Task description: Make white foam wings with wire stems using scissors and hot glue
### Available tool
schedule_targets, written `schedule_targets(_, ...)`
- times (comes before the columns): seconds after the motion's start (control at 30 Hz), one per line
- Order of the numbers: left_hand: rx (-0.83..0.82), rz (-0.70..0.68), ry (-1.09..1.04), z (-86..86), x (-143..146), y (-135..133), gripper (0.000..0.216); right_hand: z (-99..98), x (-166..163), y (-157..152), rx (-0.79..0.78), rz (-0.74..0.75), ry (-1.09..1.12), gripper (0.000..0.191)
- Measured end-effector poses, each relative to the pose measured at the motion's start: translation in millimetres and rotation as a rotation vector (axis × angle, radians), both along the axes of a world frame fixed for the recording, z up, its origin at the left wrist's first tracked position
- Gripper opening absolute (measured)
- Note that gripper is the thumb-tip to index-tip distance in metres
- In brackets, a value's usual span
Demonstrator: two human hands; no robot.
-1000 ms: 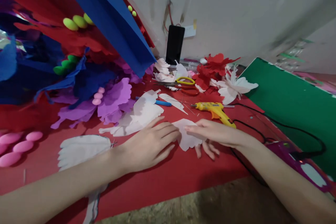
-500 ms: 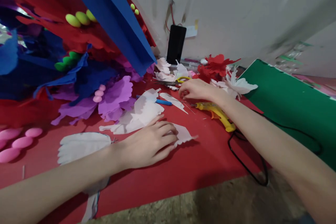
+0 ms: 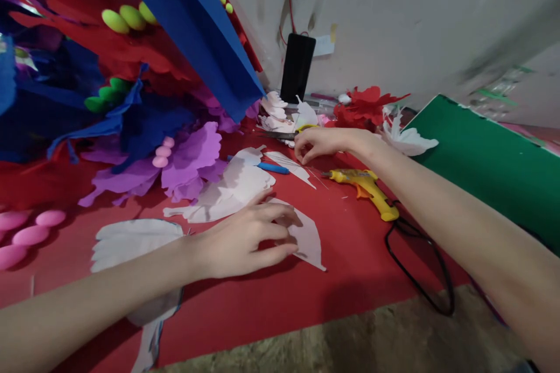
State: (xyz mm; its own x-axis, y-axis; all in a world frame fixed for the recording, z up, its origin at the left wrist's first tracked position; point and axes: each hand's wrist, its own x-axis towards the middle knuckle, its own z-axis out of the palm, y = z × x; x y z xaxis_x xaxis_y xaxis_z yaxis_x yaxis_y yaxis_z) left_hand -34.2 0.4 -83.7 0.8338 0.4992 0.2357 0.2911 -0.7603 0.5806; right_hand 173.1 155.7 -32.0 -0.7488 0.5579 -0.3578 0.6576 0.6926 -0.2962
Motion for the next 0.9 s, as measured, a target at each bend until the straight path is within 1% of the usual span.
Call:
schedule_targets(0.13, -0.017, 0.002, -0.014, -1.7, 1.6, -0.7, 0.015, 8.1, -4.6, -11.9, 0.009, 0.015, 0.118, 0.009)
schedule_targets(0.23, -0.018, 0.004, -0.037, -2.7, 3.3, -0.1, 0.017, 14.3, -10.3, -24.2, 0.028, 0.011, 0.203, 0.009)
schedule_targets(0.3, -0.015, -0.001, -0.035, -2.4, 4.2, 0.4, 0.019, 18.2, -15.3, -34.4, 0.040, -0.013, 0.320, 0.009)
schedule_targets(0.37, -0.020, 0.004, -0.008, -0.9, 4.7, 0.5, 0.010, 22.5, -20.2, -46.8, 0.064, -0.057, 0.485, 0.008)
schedule_targets(0.4, -0.025, 0.005, 0.010, 0.1, 4.6, 0.3, 0.009, 25.1, -22.1, -54.0, 0.087, -0.076, 0.563, 0.008)
schedule_targets(0.43, -0.030, 0.004, 0.034, 1.3, 4.3, 0.1, 0.017, 28.0, -23.3, -62.0, 0.121, -0.087, 0.622, 0.008)
schedule_targets(0.5, -0.027, -0.018, 0.076, 3.5, 2.8, -0.1, 0.029, 34.6, -23.0, -79.7, 0.206, -0.076, 0.662, 0.008)
schedule_targets(0.57, -0.007, -0.058, 0.114, 5.2, 0.7, 0.3, 0.030, 40.5, -18.5, -98.7, 0.271, -0.032, 0.632, 0.008)
schedule_targets(0.63, 0.016, -0.095, 0.138, 6.4, -1.4, 1.7, 0.031, 42.2, -10.6, -116.9, 0.320, 0.033, 0.577, 0.010)
schedule_targets(0.7, 0.035, -0.121, 0.139, 7.7, -3.1, 3.9, 0.033, 36.6, -1.5, -132.3, 0.312, 0.087, 0.533, 0.011)
schedule_targets(0.73, 0.039, -0.133, 0.139, 8.4, -3.7, 5.1, 0.034, 30.5, 2.7, -138.8, 0.287, 0.104, 0.524, 0.011)
schedule_targets(0.8, 0.039, -0.152, 0.143, 9.9, -4.9, 7.3, 0.034, 12.9, 9.4, -149.3, 0.227, 0.126, 0.512, 0.011)
schedule_targets(0.9, 0.012, -0.167, 0.161, 11.9, -6.6, 9.0, 0.036, -18.7, 13.4, -160.9, 0.180, 0.113, 0.495, 0.016)
